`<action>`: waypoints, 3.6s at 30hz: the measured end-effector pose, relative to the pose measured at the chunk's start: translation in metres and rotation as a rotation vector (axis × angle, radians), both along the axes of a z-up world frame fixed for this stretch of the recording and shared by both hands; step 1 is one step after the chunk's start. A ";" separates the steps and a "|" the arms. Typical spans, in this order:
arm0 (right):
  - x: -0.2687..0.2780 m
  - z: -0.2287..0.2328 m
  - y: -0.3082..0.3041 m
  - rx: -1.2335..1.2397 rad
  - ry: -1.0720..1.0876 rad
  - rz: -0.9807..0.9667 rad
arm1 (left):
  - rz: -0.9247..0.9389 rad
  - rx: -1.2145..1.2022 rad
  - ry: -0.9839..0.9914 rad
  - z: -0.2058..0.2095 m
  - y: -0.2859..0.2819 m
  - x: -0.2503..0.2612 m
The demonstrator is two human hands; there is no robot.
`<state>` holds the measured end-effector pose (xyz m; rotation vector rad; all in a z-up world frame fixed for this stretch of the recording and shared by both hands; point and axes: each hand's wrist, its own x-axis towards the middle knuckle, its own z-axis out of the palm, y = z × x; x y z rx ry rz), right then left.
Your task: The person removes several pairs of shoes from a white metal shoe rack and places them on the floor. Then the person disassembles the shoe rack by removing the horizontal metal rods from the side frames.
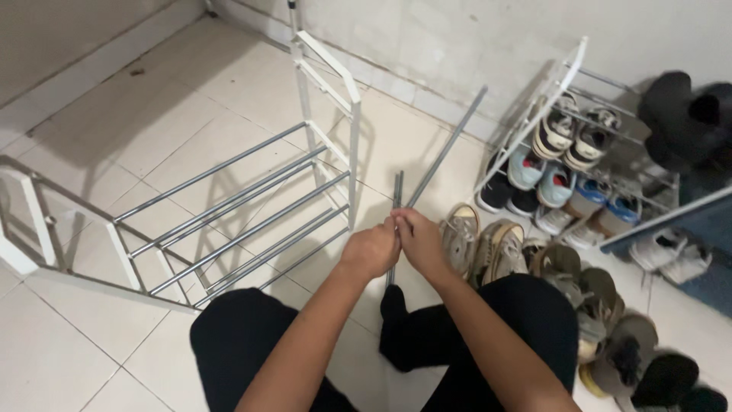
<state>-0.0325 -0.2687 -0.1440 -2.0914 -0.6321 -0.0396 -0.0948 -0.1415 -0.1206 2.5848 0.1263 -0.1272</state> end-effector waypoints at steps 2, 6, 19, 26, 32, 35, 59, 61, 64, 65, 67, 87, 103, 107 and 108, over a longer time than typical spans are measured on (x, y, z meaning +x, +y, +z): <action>0.001 -0.007 -0.003 0.003 0.071 -0.075 | -0.029 -0.039 -0.074 0.003 0.001 -0.006; 0.016 -0.026 0.002 0.067 0.138 -0.095 | 0.004 -0.040 -0.129 -0.007 0.007 -0.002; 0.068 -0.209 0.030 -0.462 0.480 -0.005 | 0.148 0.111 -0.001 -0.211 0.027 0.065; 0.096 -0.278 0.050 -0.716 0.683 -0.046 | 0.151 0.248 -0.007 -0.291 0.044 0.083; 0.110 -0.317 0.062 -0.735 0.660 -0.087 | 0.136 0.222 0.024 -0.316 0.053 0.093; 0.110 -0.336 0.061 -0.753 0.642 -0.065 | 0.128 0.202 0.018 -0.319 0.054 0.096; 0.076 -0.160 0.108 -0.694 0.166 0.030 | 0.034 0.110 -0.037 -0.144 0.099 0.008; 0.062 -0.130 0.117 -0.597 0.126 0.066 | 0.058 0.061 0.026 -0.105 0.109 -0.020; 0.024 -0.095 0.135 -0.326 0.034 0.271 | 0.143 0.014 0.170 -0.053 0.128 -0.060; 0.011 -0.085 0.146 -0.258 -0.120 0.360 | 0.159 0.018 0.123 -0.040 0.137 -0.079; -0.016 -0.069 0.166 -0.109 -0.416 0.525 | 0.274 -0.088 0.142 -0.023 0.158 -0.116; -0.165 -0.050 0.319 -0.103 -0.932 0.846 | 0.989 0.053 0.222 -0.009 0.299 -0.273; -0.156 -0.036 0.351 -0.600 -0.426 1.040 | 0.899 -0.069 0.025 -0.024 0.305 -0.261; -0.151 -0.011 0.360 -0.778 -0.187 1.047 | 0.907 -0.089 0.012 -0.023 0.306 -0.258; -0.149 -0.009 0.363 -0.798 -0.135 1.045 | 0.910 -0.088 0.015 -0.024 0.305 -0.258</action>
